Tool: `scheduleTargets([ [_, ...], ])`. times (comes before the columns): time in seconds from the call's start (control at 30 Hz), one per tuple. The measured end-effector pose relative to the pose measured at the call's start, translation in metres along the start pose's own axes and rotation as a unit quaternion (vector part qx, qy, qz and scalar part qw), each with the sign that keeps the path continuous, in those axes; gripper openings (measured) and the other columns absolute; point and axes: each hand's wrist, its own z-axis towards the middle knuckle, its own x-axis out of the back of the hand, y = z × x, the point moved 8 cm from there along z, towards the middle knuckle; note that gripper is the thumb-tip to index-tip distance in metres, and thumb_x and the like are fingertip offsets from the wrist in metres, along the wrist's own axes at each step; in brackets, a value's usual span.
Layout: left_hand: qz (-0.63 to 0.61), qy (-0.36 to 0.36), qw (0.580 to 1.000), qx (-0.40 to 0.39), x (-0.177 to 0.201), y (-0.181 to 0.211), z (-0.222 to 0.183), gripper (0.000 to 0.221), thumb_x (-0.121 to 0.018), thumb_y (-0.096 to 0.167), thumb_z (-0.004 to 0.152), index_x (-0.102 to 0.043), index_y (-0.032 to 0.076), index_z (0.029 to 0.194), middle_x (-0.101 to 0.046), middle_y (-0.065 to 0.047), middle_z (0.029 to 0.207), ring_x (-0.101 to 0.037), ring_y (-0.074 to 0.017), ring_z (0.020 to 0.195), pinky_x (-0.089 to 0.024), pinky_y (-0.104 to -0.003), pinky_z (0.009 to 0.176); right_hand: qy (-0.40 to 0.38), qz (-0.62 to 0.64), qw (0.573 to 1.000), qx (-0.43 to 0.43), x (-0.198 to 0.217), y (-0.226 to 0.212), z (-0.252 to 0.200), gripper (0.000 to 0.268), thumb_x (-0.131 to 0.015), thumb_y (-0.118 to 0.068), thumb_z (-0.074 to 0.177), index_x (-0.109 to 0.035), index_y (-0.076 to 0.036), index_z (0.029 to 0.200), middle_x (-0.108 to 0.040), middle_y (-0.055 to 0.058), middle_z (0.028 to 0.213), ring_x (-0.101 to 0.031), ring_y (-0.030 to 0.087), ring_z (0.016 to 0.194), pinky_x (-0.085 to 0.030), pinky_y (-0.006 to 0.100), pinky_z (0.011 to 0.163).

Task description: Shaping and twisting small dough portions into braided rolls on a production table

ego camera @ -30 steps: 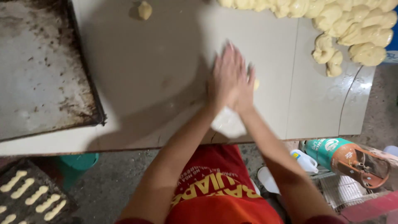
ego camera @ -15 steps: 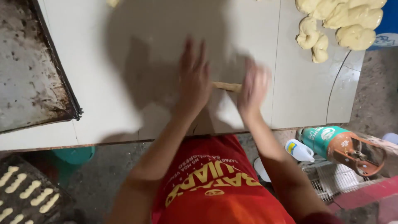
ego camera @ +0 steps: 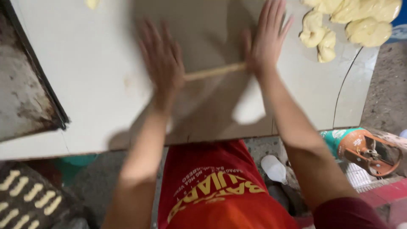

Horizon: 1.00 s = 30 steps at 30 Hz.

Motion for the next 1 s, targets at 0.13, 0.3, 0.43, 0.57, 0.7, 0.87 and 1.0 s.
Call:
scheduleTargets([
  [0.13, 0.035, -0.055, 0.995, -0.070, 0.034, 0.001, -0.047, 0.049, -0.035, 0.025, 0.116, -0.035, 0.001, 0.158, -0.017, -0.030, 0.155, -0.014, -0.0433, 0.144, -0.016, -0.057, 0.119, 0.064, 0.020, 0.995, 0.078, -0.007, -0.008, -0.064, 0.062, -0.039, -0.032, 0.108, -0.025, 0.009, 0.153, -0.022, 0.028, 0.158, -0.014, 0.041, 0.148, -0.002, 0.068, 0.116],
  [0.3, -0.052, -0.053, 0.996, -0.057, 0.019, 0.019, -0.162, 0.047, -0.056, 0.022, 0.097, -0.056, 0.014, 0.143, -0.034, -0.023, 0.152, -0.035, -0.0448, 0.127, -0.028, -0.058, 0.097, 0.009, -0.015, 0.990, 0.138, -0.053, 0.022, -0.233, 0.089, -0.055, -0.051, 0.088, -0.029, 0.005, 0.153, -0.023, 0.036, 0.155, -0.028, 0.055, 0.139, -0.025, 0.063, 0.110],
  [0.43, -0.028, -0.091, 0.983, -0.156, -0.017, 0.097, -0.187, 0.056, -0.055, 0.025, 0.087, -0.050, 0.021, 0.143, -0.048, -0.015, 0.146, -0.063, -0.0393, 0.102, -0.052, -0.053, 0.067, -0.079, 0.082, 0.967, 0.228, -0.044, -0.058, -0.209, 0.094, -0.045, -0.068, 0.087, -0.025, -0.009, 0.157, -0.033, 0.020, 0.158, -0.028, 0.036, 0.148, -0.018, 0.055, 0.119],
  [0.57, -0.091, -0.115, 0.988, 0.047, -0.006, 0.053, -0.075, 0.074, -0.062, 0.019, 0.091, -0.024, 0.011, 0.154, -0.032, -0.020, 0.156, -0.037, -0.0452, 0.138, -0.039, -0.053, 0.110, 0.160, -0.123, 0.957, 0.208, -0.011, -0.039, -0.076, 0.065, -0.022, -0.044, 0.107, -0.038, 0.007, 0.144, -0.029, 0.026, 0.150, -0.026, 0.038, 0.140, -0.025, 0.047, 0.115],
  [0.7, -0.031, -0.071, 0.993, 0.087, -0.004, -0.022, -0.033, 0.063, -0.043, 0.040, 0.119, -0.011, 0.009, 0.164, 0.005, -0.016, 0.165, 0.004, -0.0326, 0.155, 0.000, -0.051, 0.128, 0.018, -0.010, 0.997, 0.074, -0.061, 0.026, -0.002, 0.093, -0.032, -0.072, 0.108, -0.011, 0.002, 0.161, 0.006, 0.024, 0.160, 0.005, 0.040, 0.150, 0.004, 0.057, 0.123],
  [0.87, -0.009, 0.011, 0.998, 0.069, 0.044, -0.010, -0.168, 0.066, -0.029, 0.046, 0.107, -0.036, -0.004, 0.151, -0.029, -0.031, 0.154, -0.026, -0.0454, 0.144, -0.016, -0.057, 0.116, 0.050, -0.022, 0.986, 0.160, -0.029, 0.004, -0.215, 0.088, -0.021, -0.061, 0.098, -0.025, 0.006, 0.154, -0.020, 0.029, 0.159, -0.015, 0.044, 0.148, -0.012, 0.056, 0.118],
  [1.0, -0.032, 0.033, 0.998, 0.031, 0.052, -0.034, -0.132, 0.067, -0.038, 0.043, 0.107, -0.038, -0.008, 0.150, -0.025, -0.038, 0.152, -0.020, -0.0539, 0.142, -0.013, -0.061, 0.116, 0.019, -0.046, 0.994, 0.102, -0.020, 0.004, -0.179, 0.056, -0.032, -0.023, 0.102, -0.039, 0.012, 0.145, -0.043, 0.035, 0.144, -0.036, 0.050, 0.135, -0.028, 0.056, 0.111],
])
